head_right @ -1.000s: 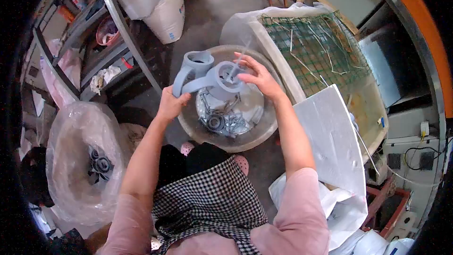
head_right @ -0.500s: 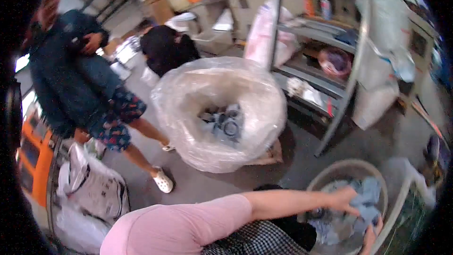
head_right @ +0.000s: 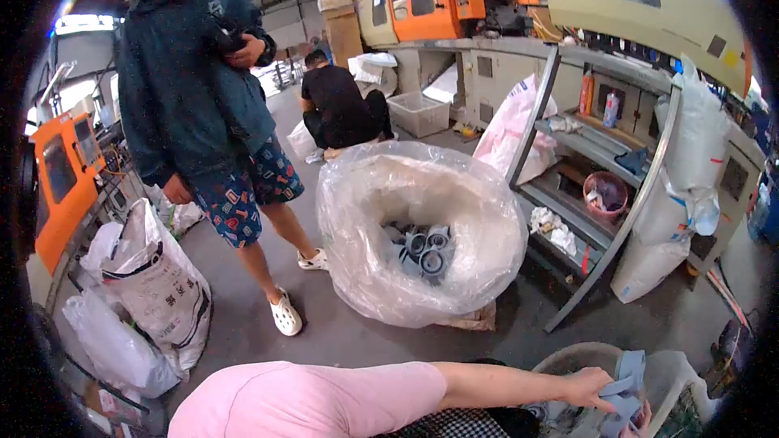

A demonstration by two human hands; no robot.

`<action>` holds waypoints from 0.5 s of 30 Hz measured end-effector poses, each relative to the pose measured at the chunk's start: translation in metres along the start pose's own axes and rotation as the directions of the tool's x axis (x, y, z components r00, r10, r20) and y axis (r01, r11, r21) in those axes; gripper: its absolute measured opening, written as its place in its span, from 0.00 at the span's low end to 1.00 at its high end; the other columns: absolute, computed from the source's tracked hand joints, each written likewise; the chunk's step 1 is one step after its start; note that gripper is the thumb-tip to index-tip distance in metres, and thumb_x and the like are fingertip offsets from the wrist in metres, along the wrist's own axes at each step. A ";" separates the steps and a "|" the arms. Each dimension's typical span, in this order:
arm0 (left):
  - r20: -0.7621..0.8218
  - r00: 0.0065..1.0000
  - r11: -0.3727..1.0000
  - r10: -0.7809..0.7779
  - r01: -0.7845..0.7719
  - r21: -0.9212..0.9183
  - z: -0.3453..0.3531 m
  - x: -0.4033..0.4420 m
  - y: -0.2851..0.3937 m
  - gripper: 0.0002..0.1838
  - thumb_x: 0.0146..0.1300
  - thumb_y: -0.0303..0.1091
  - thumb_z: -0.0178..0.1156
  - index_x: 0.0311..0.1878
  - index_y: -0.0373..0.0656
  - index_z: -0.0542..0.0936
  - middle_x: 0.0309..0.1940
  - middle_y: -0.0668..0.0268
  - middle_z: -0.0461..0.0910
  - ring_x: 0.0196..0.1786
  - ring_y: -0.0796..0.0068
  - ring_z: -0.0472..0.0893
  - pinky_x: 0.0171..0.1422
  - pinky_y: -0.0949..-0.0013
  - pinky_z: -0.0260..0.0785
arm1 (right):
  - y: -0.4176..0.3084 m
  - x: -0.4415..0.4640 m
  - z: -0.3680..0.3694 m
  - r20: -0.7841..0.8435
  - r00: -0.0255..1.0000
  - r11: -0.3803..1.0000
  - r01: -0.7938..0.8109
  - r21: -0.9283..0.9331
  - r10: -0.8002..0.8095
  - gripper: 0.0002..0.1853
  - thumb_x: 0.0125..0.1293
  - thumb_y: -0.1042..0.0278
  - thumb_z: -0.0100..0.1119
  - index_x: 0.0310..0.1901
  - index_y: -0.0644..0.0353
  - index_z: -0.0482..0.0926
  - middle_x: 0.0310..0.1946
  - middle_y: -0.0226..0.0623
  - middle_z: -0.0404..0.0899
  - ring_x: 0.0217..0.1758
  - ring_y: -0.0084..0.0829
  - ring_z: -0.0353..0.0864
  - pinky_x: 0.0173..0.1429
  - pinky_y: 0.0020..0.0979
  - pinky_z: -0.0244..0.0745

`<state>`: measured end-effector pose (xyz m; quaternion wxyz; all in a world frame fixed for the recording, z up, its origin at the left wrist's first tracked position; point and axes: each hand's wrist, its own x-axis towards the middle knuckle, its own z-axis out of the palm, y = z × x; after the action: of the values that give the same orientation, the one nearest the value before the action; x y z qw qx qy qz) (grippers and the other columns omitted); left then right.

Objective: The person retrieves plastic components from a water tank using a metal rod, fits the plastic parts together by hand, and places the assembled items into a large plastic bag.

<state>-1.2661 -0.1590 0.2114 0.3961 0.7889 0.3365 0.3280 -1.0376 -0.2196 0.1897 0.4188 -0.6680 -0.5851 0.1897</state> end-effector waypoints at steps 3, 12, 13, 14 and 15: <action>-0.032 0.999 0.999 0.015 -0.014 0.041 -0.012 -0.006 0.014 0.22 0.46 0.52 0.64 0.31 0.39 0.79 0.26 0.51 0.78 0.34 0.48 0.77 0.39 0.55 0.67 | -0.017 -0.002 -0.010 -0.023 0.999 0.999 0.038 0.037 -0.037 0.22 0.62 0.58 0.52 0.53 0.64 0.73 0.50 0.54 0.73 0.58 0.46 0.68 0.63 0.38 0.60; -0.048 0.987 0.978 0.152 -0.143 0.151 -0.021 -0.032 0.042 0.22 0.51 0.53 0.62 0.34 0.40 0.77 0.28 0.49 0.77 0.36 0.45 0.75 0.40 0.52 0.65 | -0.049 -0.018 -0.021 -0.054 0.994 0.990 0.103 0.096 -0.099 0.22 0.62 0.58 0.53 0.52 0.65 0.74 0.50 0.54 0.74 0.58 0.45 0.69 0.63 0.38 0.61; -0.060 0.987 0.980 0.147 -0.137 0.144 -0.021 -0.033 0.047 0.23 0.50 0.53 0.62 0.33 0.39 0.76 0.28 0.50 0.78 0.36 0.44 0.75 0.40 0.52 0.66 | -0.052 -0.018 -0.022 -0.053 0.993 0.989 0.109 0.100 -0.104 0.22 0.62 0.58 0.53 0.52 0.65 0.74 0.50 0.54 0.74 0.58 0.45 0.69 0.63 0.38 0.61; -0.071 0.987 0.982 0.141 -0.131 0.136 -0.021 -0.034 0.050 0.23 0.49 0.53 0.62 0.31 0.38 0.76 0.29 0.50 0.78 0.37 0.44 0.76 0.41 0.51 0.67 | -0.055 -0.018 -0.023 -0.051 0.993 0.988 0.110 0.106 -0.105 0.22 0.62 0.58 0.53 0.52 0.65 0.74 0.50 0.54 0.74 0.58 0.45 0.69 0.63 0.38 0.61; -0.072 0.987 0.981 0.145 -0.134 0.139 -0.024 -0.036 0.052 0.23 0.49 0.53 0.62 0.31 0.38 0.76 0.29 0.50 0.78 0.37 0.44 0.76 0.41 0.51 0.67 | -0.056 -0.018 -0.023 -0.051 0.992 0.987 0.118 0.112 -0.113 0.22 0.62 0.58 0.53 0.52 0.65 0.74 0.50 0.54 0.74 0.58 0.45 0.69 0.63 0.38 0.61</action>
<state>-1.2904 -0.2014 0.2573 0.3042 0.8213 0.3173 0.3638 -1.0596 -0.2467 0.2426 0.4795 -0.6120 -0.6016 0.1835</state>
